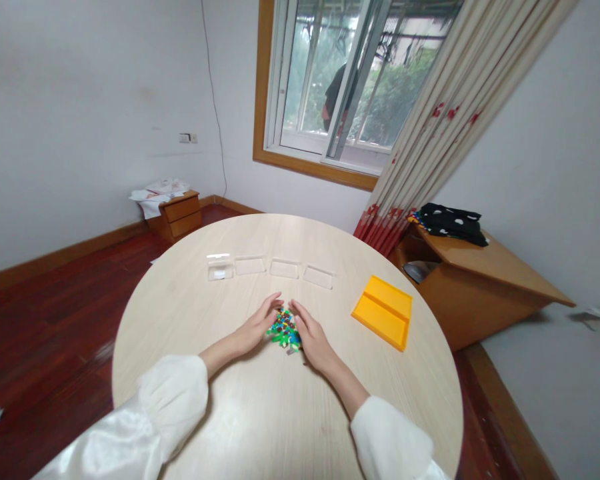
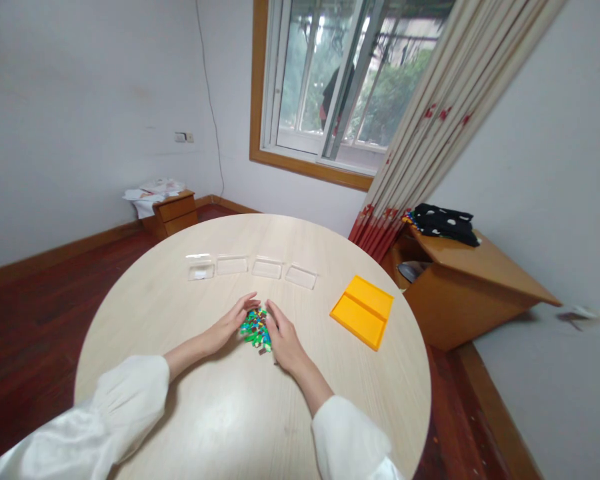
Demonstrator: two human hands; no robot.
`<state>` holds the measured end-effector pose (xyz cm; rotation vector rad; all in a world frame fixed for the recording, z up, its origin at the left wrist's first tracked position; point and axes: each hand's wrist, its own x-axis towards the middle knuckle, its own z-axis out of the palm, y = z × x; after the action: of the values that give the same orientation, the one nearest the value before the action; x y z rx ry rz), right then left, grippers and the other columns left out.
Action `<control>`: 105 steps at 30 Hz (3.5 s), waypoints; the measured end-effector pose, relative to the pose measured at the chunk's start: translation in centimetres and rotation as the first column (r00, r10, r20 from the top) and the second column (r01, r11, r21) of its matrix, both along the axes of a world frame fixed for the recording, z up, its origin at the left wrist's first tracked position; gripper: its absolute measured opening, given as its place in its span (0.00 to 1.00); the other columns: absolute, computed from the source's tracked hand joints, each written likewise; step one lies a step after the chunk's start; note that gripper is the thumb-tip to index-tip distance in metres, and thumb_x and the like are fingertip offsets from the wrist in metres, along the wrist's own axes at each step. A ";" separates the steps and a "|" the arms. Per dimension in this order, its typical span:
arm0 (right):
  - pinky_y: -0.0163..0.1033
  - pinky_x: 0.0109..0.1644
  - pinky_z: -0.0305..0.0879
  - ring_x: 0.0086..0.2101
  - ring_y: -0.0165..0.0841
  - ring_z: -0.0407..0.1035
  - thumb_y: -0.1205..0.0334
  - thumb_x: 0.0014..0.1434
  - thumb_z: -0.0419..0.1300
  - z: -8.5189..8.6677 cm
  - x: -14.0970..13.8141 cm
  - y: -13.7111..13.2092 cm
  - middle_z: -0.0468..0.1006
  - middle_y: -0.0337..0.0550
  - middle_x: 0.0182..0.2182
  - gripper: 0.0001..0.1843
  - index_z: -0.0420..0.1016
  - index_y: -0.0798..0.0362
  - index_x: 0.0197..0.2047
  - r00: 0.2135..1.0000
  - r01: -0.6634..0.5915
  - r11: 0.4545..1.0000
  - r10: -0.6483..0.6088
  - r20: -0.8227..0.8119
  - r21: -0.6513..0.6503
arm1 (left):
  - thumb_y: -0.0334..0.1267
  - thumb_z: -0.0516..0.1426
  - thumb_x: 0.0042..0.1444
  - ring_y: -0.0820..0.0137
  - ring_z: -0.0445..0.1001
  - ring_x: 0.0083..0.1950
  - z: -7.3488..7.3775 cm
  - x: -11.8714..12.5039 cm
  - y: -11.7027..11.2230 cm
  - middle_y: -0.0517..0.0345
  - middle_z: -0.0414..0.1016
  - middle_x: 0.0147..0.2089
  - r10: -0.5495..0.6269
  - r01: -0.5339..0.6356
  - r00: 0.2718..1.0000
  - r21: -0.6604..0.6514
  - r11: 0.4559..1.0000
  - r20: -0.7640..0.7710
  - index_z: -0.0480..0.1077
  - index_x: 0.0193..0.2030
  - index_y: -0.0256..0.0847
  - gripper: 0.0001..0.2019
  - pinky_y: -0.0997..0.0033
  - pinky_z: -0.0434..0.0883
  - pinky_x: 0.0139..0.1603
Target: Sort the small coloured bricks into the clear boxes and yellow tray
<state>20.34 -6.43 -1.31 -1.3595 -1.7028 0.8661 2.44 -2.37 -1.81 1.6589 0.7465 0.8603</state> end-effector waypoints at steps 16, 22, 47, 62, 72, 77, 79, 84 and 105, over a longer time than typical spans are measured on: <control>0.53 0.66 0.39 0.64 0.45 0.40 0.63 0.54 0.54 0.1 -3.6 1.2 0.47 0.65 0.64 0.40 0.44 0.70 0.65 0.773 0.021 0.998 -0.053 0.632 0.058 | 0.50 0.37 0.62 0.66 0.63 0.60 -0.2 5.0 2.7 0.45 0.67 0.57 0.251 -0.223 0.933 0.132 0.966 -0.256 0.56 0.59 0.37 0.26 0.59 0.50 0.65; 0.50 0.65 0.45 0.63 0.39 0.45 0.53 0.61 0.47 -0.5 -1.7 1.4 0.51 0.58 0.64 0.35 0.45 0.62 0.66 0.925 0.049 0.992 -0.089 0.370 0.117 | 0.50 0.36 0.62 0.66 0.69 0.54 -0.3 3.4 4.0 0.42 0.68 0.54 0.311 -0.308 0.950 -0.099 0.946 0.009 0.55 0.58 0.35 0.25 0.63 0.63 0.57; 0.59 0.65 0.36 0.64 0.46 0.37 0.41 0.60 0.43 -0.9 0.9 -9.7 0.43 0.50 0.65 0.40 0.42 0.58 0.67 0.683 0.102 0.993 -0.111 0.722 0.057 | 0.57 0.45 0.56 0.53 0.47 0.68 -2.3 -4.3 -10.2 0.39 0.50 0.66 0.555 0.006 0.520 0.652 0.758 -0.649 0.49 0.66 0.33 0.37 0.44 0.45 0.64; 0.54 0.65 0.40 0.64 0.39 0.41 0.48 0.63 0.39 3.3 6.5 -5.8 0.48 0.48 0.65 0.33 0.41 0.54 0.68 0.735 0.215 0.958 -0.288 0.614 0.192 | 0.53 0.44 0.57 0.56 0.65 0.58 6.0 -6.6 -4.7 0.44 0.67 0.58 0.585 -0.089 0.576 0.668 0.739 -0.571 0.62 0.59 0.37 0.29 0.53 0.59 0.58; 0.60 0.62 0.35 0.63 0.48 0.41 0.49 0.62 0.44 0.2 11.6 -0.1 0.50 0.52 0.65 0.33 0.49 0.57 0.66 0.452 0.454 0.885 -0.326 0.830 0.101 | 0.40 0.45 0.48 0.73 0.58 0.21 5.9 -8.0 2.7 0.63 0.55 0.15 0.607 -0.351 0.634 0.522 0.777 -0.479 0.49 0.15 0.42 0.13 0.74 0.52 0.25; 0.59 0.63 0.34 0.64 0.46 0.39 0.49 0.63 0.41 1.2 11.7 2.0 0.49 0.53 0.65 0.33 0.49 0.59 0.66 0.516 0.396 0.917 -0.261 0.816 0.042 | 0.34 0.45 0.46 0.70 0.61 0.24 3.9 -8.0 4.0 0.62 0.59 0.19 0.627 -0.347 0.612 0.549 0.761 -0.482 0.54 0.19 0.42 0.08 0.73 0.56 0.28; 0.57 0.64 0.33 0.64 0.44 0.37 0.51 0.63 0.41 1.4 10.9 3.1 0.46 0.54 0.65 0.33 0.47 0.61 0.66 0.524 0.348 0.932 -0.280 0.805 0.098 | 0.32 0.45 0.48 0.67 0.66 0.30 3.5 -7.9 4.7 0.57 0.66 0.25 0.643 -0.306 0.588 0.601 0.738 -0.491 0.61 0.24 0.40 0.07 0.70 0.61 0.33; 0.54 0.64 0.30 0.64 0.43 0.38 0.51 0.64 0.40 1.3 6.8 6.9 0.45 0.56 0.65 0.33 0.46 0.64 0.66 0.571 0.174 0.977 -0.202 0.796 0.123 | 0.37 0.47 0.54 0.51 0.61 0.59 1.5 -6.6 6.4 0.31 0.60 0.58 0.680 -0.212 0.494 0.683 0.699 -0.543 0.61 0.55 0.30 0.22 0.52 0.57 0.56; 0.58 0.61 0.34 0.64 0.48 0.37 0.46 0.63 0.41 2.1 -0.1 10.1 0.46 0.52 0.66 0.30 0.49 0.46 0.65 0.620 0.235 0.972 -0.147 0.771 -0.003 | 0.48 0.42 0.61 0.49 0.59 0.61 1.4 -2.7 7.3 0.33 0.60 0.60 0.668 -0.252 0.145 0.625 0.739 -0.730 0.57 0.62 0.40 0.25 0.48 0.50 0.57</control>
<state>20.27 3.69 0.80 -2.1466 -2.0742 0.2200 -0.28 4.93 -0.45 2.2929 2.2038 0.2866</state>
